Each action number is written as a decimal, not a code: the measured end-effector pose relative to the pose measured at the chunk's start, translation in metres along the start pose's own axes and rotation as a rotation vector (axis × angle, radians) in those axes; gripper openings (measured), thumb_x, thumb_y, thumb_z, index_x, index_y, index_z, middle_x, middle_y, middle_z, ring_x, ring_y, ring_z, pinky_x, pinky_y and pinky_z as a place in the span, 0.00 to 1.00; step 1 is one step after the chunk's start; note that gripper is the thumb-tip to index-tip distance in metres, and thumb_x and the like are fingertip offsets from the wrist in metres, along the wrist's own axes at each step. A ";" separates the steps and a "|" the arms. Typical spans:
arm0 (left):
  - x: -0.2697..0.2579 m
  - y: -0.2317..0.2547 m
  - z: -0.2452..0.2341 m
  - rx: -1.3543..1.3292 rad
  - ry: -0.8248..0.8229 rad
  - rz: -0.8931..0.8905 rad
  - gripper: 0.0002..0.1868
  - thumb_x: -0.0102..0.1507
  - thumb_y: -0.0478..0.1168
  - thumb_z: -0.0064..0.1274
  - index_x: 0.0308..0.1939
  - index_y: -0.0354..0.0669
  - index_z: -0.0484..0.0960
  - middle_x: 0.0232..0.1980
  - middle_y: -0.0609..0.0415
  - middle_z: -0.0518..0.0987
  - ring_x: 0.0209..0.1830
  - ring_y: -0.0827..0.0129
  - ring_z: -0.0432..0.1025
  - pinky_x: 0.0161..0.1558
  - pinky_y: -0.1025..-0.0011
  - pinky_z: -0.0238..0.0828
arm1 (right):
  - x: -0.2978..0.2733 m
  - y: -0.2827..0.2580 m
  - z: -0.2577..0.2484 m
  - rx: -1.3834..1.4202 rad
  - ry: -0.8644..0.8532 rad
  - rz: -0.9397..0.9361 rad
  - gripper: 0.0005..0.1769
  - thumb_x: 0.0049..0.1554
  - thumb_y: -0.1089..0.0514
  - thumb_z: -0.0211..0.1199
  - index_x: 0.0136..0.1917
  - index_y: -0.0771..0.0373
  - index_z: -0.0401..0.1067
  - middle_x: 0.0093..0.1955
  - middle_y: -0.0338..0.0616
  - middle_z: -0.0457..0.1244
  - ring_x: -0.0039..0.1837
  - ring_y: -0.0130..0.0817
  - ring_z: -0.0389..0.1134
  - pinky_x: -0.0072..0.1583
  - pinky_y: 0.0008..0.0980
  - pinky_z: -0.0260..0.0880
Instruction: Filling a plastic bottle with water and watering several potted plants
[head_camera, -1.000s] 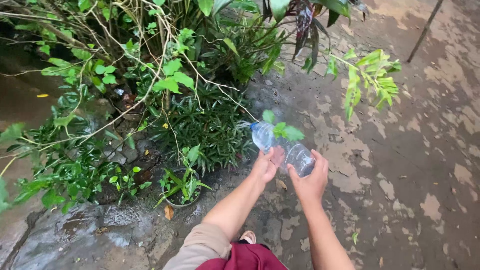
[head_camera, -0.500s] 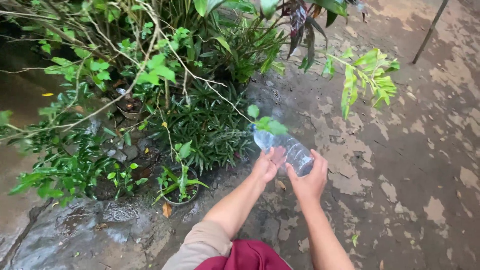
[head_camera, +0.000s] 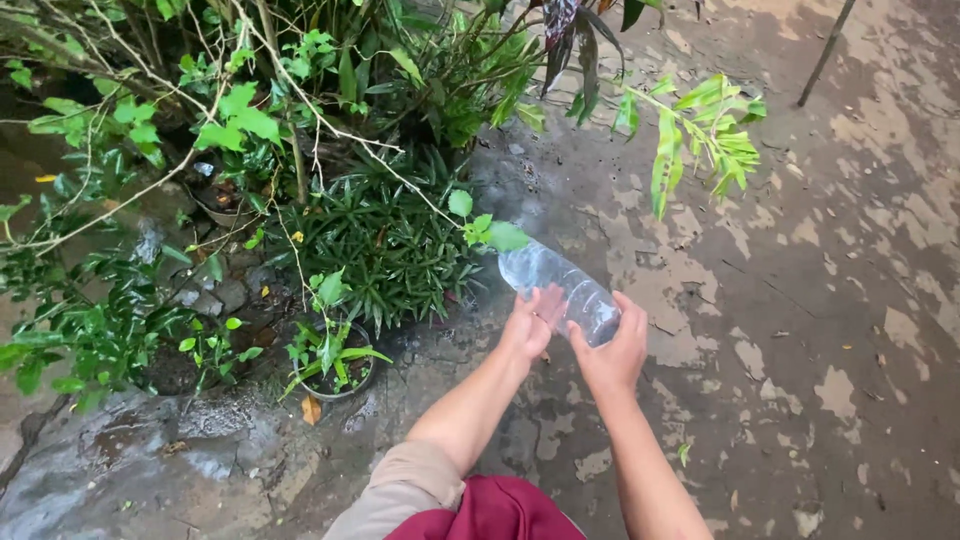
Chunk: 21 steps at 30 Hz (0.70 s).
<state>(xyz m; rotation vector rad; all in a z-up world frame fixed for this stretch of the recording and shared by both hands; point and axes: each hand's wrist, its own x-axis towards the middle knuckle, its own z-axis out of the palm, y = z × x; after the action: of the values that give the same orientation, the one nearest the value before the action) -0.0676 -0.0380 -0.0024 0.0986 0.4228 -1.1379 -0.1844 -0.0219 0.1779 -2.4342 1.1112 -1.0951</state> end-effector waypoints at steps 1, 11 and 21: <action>0.004 0.004 -0.006 -0.003 0.002 0.006 0.07 0.63 0.42 0.64 0.40 0.61 0.80 0.54 0.50 0.85 0.56 0.56 0.79 0.60 0.52 0.76 | 0.001 -0.005 0.001 0.003 -0.006 -0.002 0.47 0.33 0.55 0.82 0.66 0.59 0.68 0.57 0.49 0.62 0.61 0.53 0.67 0.64 0.49 0.67; 0.002 0.033 0.006 0.042 0.027 0.030 0.09 0.66 0.42 0.61 0.42 0.64 0.77 0.51 0.50 0.86 0.53 0.59 0.81 0.58 0.54 0.78 | 0.005 -0.013 0.025 -0.022 -0.011 -0.075 0.49 0.31 0.53 0.83 0.65 0.59 0.68 0.55 0.48 0.62 0.60 0.52 0.67 0.62 0.50 0.68; 0.033 0.037 -0.011 0.068 0.049 0.042 0.13 0.66 0.40 0.61 0.52 0.61 0.76 0.52 0.49 0.85 0.53 0.56 0.81 0.58 0.51 0.78 | 0.001 -0.027 0.040 -0.063 0.057 -0.096 0.50 0.32 0.51 0.84 0.66 0.59 0.67 0.55 0.48 0.61 0.60 0.51 0.67 0.62 0.49 0.68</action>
<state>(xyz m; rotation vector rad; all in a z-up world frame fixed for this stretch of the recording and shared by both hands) -0.0258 -0.0471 -0.0304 0.1948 0.4238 -1.1101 -0.1400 -0.0077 0.1643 -2.5441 1.0712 -1.1825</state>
